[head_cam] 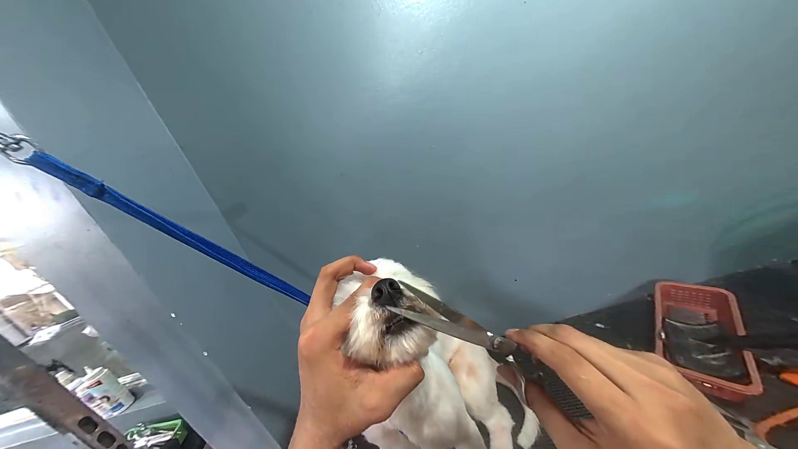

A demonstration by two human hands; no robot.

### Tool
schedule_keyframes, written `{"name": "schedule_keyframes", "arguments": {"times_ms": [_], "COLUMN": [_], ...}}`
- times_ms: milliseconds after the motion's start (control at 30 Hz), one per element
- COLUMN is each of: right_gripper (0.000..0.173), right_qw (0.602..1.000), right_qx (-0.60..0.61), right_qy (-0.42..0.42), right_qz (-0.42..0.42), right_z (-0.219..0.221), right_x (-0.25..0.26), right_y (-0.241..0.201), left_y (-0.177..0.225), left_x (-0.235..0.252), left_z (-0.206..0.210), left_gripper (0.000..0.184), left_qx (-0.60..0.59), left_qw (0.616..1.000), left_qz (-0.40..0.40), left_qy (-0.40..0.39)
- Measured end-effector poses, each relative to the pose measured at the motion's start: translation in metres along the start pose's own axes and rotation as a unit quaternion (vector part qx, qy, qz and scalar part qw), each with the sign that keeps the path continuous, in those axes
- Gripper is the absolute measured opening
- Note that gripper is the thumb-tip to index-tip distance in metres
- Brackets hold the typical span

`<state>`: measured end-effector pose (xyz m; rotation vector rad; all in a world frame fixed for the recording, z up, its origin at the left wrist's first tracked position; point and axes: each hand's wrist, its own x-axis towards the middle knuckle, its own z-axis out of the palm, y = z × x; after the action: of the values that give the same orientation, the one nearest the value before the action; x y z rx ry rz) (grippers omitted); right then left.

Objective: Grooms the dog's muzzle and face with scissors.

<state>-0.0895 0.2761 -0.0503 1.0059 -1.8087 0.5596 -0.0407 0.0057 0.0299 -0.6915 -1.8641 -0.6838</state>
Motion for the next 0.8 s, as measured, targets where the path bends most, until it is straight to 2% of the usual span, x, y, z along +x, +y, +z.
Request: {"name": "schedule_keyframes", "arguments": {"times_ms": [167,300,433,533,667,767,800], "right_gripper": [0.025,0.032,0.026,0.038,0.027,0.037,0.034], "right_qw": [1.000,1.000,0.999,0.997,0.994,0.990,0.989], "right_qx": [-0.005,-0.002,-0.039,-0.060,-0.099,-0.118,-0.125], "right_qy": [0.016,-0.004,-0.003,-0.042,-0.042,-0.063,-0.060], "right_qz": [-0.002,-0.001,-0.009,-0.013,-0.027,-0.034,-0.041], "right_z": [0.003,-0.004,-0.013,-0.025,-0.035,-0.044,-0.047], "right_x": [0.003,0.001,0.001,0.000,-0.002,-0.002,-0.002], "right_y": [-0.002,-0.002,0.000,0.002,0.000,0.000,0.000], "left_y": [0.000,0.001,0.002,0.002,0.004,0.003,0.004], "left_x": [-0.001,-0.001,-0.001,0.000,0.000,0.000,0.000], "left_z": [0.000,0.001,0.002,0.002,0.004,0.005,0.005], "left_gripper": [0.054,0.049,0.048,0.051,0.054,0.053,0.052], "left_qx": [-0.001,0.001,0.008,0.007,0.003,-0.002,0.000], "left_qw": [1.000,1.000,1.000,1.000,1.000,1.000,1.000], "left_qz": [0.001,-0.003,-0.004,-0.005,-0.009,0.000,-0.004], "left_qy": [0.002,0.003,0.003,-0.002,0.002,-0.001,-0.002]}}
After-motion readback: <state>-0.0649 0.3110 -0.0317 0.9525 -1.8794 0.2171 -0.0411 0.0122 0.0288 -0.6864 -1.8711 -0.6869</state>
